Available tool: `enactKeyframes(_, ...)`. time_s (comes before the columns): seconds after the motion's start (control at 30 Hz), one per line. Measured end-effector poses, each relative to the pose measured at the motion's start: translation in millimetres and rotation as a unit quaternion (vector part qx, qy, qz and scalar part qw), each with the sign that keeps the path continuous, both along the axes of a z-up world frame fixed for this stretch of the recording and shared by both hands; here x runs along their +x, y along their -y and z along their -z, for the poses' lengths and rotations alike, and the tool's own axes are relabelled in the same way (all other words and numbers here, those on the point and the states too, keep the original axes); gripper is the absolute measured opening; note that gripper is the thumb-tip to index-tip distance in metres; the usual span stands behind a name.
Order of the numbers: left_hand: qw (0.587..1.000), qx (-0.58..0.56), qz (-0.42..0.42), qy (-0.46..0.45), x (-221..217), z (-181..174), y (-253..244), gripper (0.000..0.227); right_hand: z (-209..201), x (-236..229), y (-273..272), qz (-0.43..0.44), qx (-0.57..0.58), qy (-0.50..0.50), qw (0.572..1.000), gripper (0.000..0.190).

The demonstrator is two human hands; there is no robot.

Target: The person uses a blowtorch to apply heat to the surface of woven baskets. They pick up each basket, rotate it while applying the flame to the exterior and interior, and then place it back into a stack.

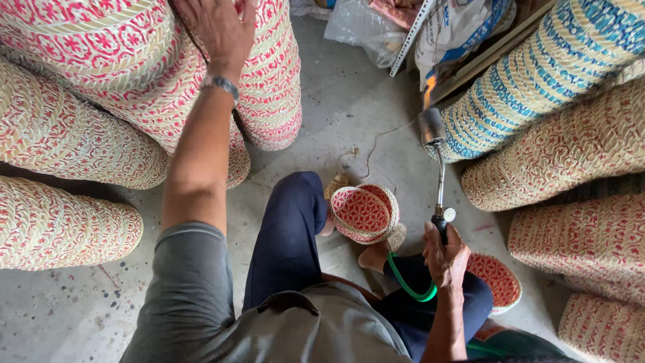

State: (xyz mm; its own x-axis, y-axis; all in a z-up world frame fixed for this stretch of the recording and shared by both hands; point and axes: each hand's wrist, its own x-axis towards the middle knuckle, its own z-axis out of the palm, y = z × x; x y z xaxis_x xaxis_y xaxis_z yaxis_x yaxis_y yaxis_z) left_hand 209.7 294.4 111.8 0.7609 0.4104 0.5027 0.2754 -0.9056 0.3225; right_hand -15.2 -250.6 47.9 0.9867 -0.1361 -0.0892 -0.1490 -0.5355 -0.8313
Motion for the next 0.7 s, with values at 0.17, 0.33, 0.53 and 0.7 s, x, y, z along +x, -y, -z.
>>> enactKeyframes(0.17, 0.975, 0.018, 0.207, 0.083, -46.9, 121.0, 147.2, 0.075, 3.3, 15.4, 16.1, 0.018, 0.046, -0.016, 0.999, 0.035)
enactKeyframes(0.33, 0.804, -0.184, 0.44, -0.354, -93.1, 300.4, 283.8, 0.064, 19.2, 41.0, 34.6, 0.0, 0.136, -0.05, 0.989, 0.032)
enactKeyframes(0.53, 0.783, -0.223, 0.428, -0.391, -160.6, 443.3, 365.4, 0.085, 58.7, 66.4, 64.0, 0.002, 0.231, -0.068, 0.971, 0.025)
enactKeyframes(0.7, 0.857, -0.201, 0.312, -0.357, -152.7, 466.6, 400.3, 0.083, 82.7, 73.1, 69.5, 0.015, 0.252, -0.089, 0.963, 0.024)
